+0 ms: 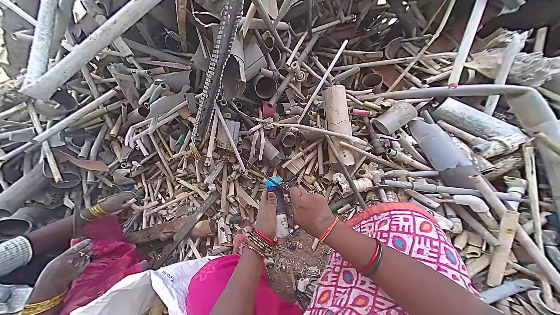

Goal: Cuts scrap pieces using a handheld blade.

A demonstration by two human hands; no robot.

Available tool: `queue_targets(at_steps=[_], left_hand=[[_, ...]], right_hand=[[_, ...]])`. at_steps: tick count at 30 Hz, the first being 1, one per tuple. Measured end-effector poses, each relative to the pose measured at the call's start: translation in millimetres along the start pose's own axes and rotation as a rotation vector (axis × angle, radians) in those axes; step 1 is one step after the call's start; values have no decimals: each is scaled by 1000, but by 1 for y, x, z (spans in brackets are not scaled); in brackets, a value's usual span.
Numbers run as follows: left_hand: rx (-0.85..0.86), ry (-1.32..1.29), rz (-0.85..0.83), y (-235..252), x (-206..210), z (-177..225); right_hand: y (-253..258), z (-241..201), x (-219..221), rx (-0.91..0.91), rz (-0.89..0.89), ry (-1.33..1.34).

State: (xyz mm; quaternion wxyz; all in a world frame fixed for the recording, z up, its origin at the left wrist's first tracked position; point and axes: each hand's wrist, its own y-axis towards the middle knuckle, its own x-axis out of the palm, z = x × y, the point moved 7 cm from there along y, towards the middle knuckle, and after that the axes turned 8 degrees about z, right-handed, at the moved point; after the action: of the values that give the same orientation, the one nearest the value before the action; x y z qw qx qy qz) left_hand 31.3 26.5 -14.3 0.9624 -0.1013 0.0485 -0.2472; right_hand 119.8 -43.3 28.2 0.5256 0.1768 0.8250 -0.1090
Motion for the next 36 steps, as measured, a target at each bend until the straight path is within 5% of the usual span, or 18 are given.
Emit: queue_targets(at_steps=[5, 10, 18, 21, 26, 30, 33, 36], left_hand=[[149, 229, 18, -1, 2, 1], [-75, -89, 101, -1, -9, 6], [115, 124, 34, 2, -6, 3], [1, -44, 6, 0, -4, 3], [-401, -472, -193, -7, 1, -5], [-436, -379, -509, -13, 8, -11], [-417, -354, -552, -10, 7, -10], [-369, -615, -506, -1, -11, 5]], right_hand=[[8, -4, -6, 54, -112, 29], [-3, -1, 6, 29, -101, 51], [11, -10, -4, -14, -71, 16], [22, 8, -5, -31, -180, 379], [30, 47, 6, 233, 64, 1270], [25, 58, 15, 427, -18, 1323], [23, 56, 19, 415, -129, 1367], [22, 60, 18, 545, -18, 1465]])
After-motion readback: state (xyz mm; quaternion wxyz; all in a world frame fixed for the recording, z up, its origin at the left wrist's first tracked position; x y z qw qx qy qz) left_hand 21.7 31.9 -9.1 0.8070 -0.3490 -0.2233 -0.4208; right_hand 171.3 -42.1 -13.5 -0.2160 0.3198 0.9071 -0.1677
